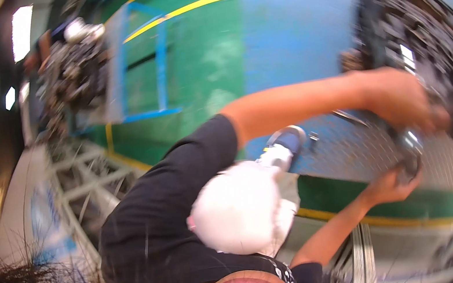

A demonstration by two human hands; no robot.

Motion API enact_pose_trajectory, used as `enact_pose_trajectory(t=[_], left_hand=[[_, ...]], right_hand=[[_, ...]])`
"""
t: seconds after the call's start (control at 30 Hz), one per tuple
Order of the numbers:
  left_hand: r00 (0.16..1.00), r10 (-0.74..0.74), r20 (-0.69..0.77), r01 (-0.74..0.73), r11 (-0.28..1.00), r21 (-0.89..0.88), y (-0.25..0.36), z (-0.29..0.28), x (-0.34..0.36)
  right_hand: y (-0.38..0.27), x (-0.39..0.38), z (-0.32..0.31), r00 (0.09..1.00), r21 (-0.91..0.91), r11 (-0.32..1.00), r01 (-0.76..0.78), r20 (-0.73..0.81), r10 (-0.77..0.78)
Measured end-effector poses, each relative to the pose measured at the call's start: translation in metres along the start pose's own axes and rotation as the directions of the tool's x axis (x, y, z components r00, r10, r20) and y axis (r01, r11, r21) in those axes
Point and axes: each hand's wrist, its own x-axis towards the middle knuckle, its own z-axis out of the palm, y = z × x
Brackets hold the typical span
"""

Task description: The person uses a socket wrench to tighten several bolts on an engine block, then picks up a smaller bolt and positions it into a hole by hand.

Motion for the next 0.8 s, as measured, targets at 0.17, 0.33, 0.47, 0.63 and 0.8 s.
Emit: enact_pose_trajectory(t=[0.17, 0.33, 0.47, 0.63, 0.8], left_hand=[[0.936, 0.316, -0.151, -0.3, 0.946, 0.119, -0.006, 0.004, 0.003], [0.949, 0.315, -0.005, -0.312, 0.941, 0.131, 0.008, 0.002, 0.016], [0.934, 0.34, -0.114, -0.328, 0.938, 0.111, 0.015, -0.001, 0.018], [0.963, 0.266, -0.044, -0.257, 0.955, 0.149, 0.006, 0.0, 0.005], [0.902, 0.401, -0.161, -0.394, 0.916, 0.075, 0.009, 0.01, 0.007]], right_hand=[[0.004, 0.048, -0.001, 0.984, -0.173, 0.972, 0.156, -0.056, -0.168], [-0.055, -0.094, 0.036, 0.837, 0.132, 0.875, -0.465, 0.387, 0.386], [-0.049, -0.048, 0.007, 0.829, -0.03, 0.97, -0.242, 0.513, 0.222], [-0.011, 0.07, -0.032, 0.986, -0.189, 0.968, 0.165, -0.002, -0.168], [-0.008, 0.024, -0.02, 0.988, -0.335, 0.942, 0.025, 0.15, 0.027]])
